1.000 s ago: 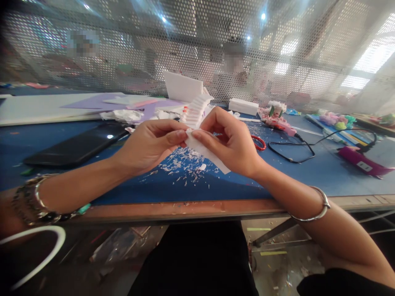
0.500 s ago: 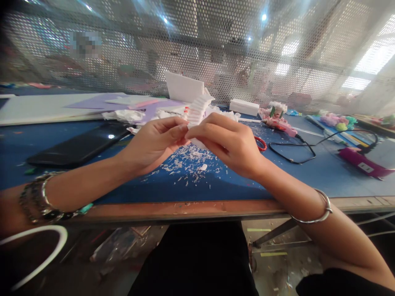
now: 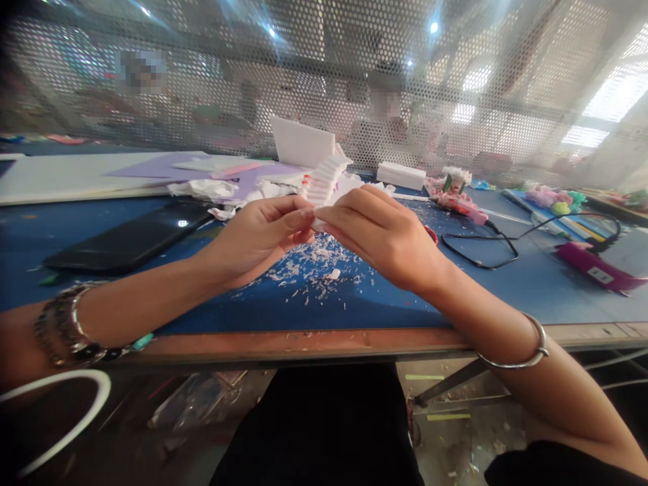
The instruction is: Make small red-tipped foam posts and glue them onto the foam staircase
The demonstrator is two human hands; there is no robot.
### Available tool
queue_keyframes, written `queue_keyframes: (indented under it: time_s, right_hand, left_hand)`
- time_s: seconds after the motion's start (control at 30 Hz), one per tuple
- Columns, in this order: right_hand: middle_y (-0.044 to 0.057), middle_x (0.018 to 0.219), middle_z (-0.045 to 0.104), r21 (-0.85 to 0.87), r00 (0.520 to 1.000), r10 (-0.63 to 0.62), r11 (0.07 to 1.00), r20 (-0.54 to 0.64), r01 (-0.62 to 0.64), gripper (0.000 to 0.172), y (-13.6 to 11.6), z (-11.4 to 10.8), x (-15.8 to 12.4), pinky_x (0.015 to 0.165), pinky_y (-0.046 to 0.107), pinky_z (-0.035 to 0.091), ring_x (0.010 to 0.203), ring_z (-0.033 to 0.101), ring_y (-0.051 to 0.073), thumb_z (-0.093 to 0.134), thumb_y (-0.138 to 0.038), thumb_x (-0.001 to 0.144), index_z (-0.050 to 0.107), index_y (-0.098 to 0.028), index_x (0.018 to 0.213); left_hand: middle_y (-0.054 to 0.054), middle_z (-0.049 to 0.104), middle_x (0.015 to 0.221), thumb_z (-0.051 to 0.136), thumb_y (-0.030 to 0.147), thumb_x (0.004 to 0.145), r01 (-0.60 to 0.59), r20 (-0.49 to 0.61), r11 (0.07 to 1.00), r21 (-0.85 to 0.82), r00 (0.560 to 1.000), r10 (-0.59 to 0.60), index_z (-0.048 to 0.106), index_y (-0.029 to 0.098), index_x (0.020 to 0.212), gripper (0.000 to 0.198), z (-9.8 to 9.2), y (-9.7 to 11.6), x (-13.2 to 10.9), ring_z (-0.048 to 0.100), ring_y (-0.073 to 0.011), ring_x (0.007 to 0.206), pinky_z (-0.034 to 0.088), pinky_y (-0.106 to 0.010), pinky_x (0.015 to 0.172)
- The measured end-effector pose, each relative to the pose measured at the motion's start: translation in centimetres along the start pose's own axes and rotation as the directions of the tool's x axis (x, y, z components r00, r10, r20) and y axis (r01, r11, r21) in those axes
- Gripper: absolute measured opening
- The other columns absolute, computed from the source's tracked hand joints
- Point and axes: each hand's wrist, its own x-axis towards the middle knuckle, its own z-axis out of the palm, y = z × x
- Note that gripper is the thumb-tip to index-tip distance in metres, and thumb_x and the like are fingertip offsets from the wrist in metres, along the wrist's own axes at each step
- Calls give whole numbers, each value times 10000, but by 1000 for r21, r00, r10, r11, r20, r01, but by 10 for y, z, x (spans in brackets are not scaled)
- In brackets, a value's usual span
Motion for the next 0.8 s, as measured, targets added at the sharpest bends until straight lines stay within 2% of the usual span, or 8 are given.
queue_keyframes:
  time_s: [0.17,0.3,0.4,0.5,0.6,0.7,0.8]
  right_hand:
    - [19,813,605,-141,999,-28,990,20,31,119,-2,0,-3,703,253,471,770,536,111,525,-143,853,595,-157,948]
    - [20,792,612,-171,999,-38,984,24,41,101,-2,-1,-2,674,252,474,759,551,119,535,-134,844,597,-155,921]
    - [28,813,635,-74,1000,-1,997,-2,1,97,-3,-1,1,693,245,485,760,574,111,528,-147,850,611,-153,900]
    - [20,820,648,89,989,149,985,-9,-148,113,-5,-1,6,682,229,492,744,595,96,519,-178,858,628,-174,886]
    - [17,800,652,197,962,269,942,44,-272,117,-6,1,8,624,216,496,702,593,90,533,-198,846,636,-173,895]
    - [17,795,656,229,961,273,933,46,-276,114,-6,2,8,633,218,496,704,595,90,555,-189,830,650,-172,891]
    - [14,816,659,184,976,217,959,9,-215,123,-5,0,7,659,229,489,728,600,93,559,-172,827,661,-194,893]
  left_hand:
    - [34,523,613,608,293,782,11,28,1000,-6,1000,-11,631,153,694,167,0,-1,-1,440,-52,582,364,-194,594]
    - [31,521,624,613,306,778,7,27,1000,6,1000,-7,617,150,699,175,0,-1,-1,441,-55,586,365,-201,603]
    - [37,501,601,616,302,775,18,8,1000,18,1000,-18,605,147,702,171,0,0,-1,440,-56,576,364,-201,601]
    - [40,487,578,610,290,776,27,-12,998,48,1000,-26,591,145,692,168,1,1,-2,440,-57,567,363,-203,597]
    - [38,487,578,612,283,769,19,-15,997,68,1000,-18,583,145,676,169,1,1,-2,441,-58,562,362,-202,587]
    - [39,488,577,615,273,767,16,-15,999,50,1000,-16,587,144,682,157,1,1,-2,436,-56,558,356,-197,575]
    - [40,488,583,610,274,777,13,-20,1000,28,1000,-13,594,145,694,154,1,1,-1,434,-53,560,356,-195,583]
